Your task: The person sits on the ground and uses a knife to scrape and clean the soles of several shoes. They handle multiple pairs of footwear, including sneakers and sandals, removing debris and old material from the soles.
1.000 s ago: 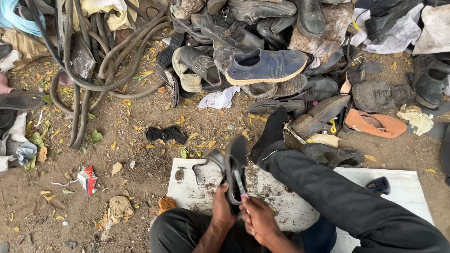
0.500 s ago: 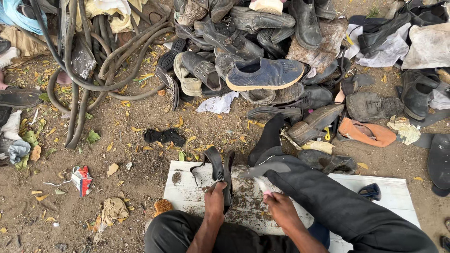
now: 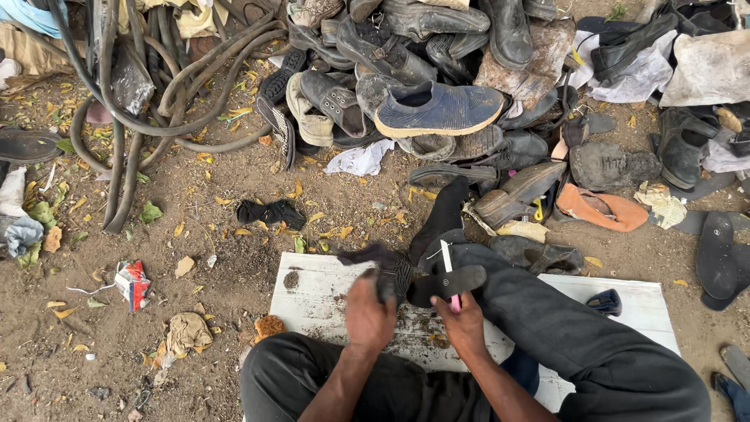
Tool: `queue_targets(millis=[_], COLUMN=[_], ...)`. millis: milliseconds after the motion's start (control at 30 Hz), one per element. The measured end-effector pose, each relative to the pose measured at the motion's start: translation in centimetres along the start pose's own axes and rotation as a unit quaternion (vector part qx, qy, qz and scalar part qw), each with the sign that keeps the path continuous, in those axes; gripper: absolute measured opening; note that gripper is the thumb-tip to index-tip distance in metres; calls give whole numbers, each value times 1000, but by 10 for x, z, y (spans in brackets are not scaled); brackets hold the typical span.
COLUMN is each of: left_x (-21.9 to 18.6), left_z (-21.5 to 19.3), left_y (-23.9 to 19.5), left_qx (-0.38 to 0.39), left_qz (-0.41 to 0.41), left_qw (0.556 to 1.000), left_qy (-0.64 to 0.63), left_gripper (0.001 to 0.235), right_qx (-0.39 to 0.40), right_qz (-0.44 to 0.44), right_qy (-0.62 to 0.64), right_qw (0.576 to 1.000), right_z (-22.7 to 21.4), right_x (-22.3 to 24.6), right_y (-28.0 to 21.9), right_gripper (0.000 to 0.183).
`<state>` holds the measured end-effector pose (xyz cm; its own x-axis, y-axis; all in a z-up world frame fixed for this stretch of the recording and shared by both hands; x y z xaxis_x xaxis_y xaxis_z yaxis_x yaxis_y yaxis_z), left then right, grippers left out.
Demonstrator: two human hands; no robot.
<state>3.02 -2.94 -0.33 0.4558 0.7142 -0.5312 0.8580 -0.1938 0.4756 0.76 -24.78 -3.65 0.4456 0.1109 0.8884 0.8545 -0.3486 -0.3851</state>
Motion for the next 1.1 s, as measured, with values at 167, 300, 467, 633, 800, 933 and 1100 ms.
queue_targets(millis=[167,300,467,633,800,933,1100], left_x=[-36,-59,-74,58,239,285,160], left_z=[31,17,-9,-11,-13,-13,15], left_y=[6,-3,6,85,149,156,136], left_qx=[170,204,345,319,244,164,72], left_qz=[81,90,80,-137,-90,-142,-16], left_qw=[977,970,930,936,868,908,994], left_qy=[-100,-97,-98,-54,423,359,-79], left_gripper=[63,93,97,47,60,46,32], right_qx=[66,130,124,123,115,154,215], right_qz=[47,281,189,126,53,91,-213], right_qy=[73,300,127,138,-30,-247,-133], right_qw=[994,902,966,975,992,952,944], right_z=[20,11,-8,-13,-6,4,10], right_x=[-14,-44,-24,-21,-30,-40,5], right_y=[9,2,27,35,27,29,19], right_gripper=[14,20,25,35,40,57,29])
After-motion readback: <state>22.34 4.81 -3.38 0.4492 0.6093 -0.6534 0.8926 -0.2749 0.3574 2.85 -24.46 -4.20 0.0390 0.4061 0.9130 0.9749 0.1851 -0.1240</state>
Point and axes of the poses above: each hand's wrist, its own y-axis towards the middle knuckle, its own z-axis out of the palm, x = y × z, the point moved 5 cm from there along y, towards the middle knuckle, and after that the axes turned 14 degrees about z, right-handed, at the moved point
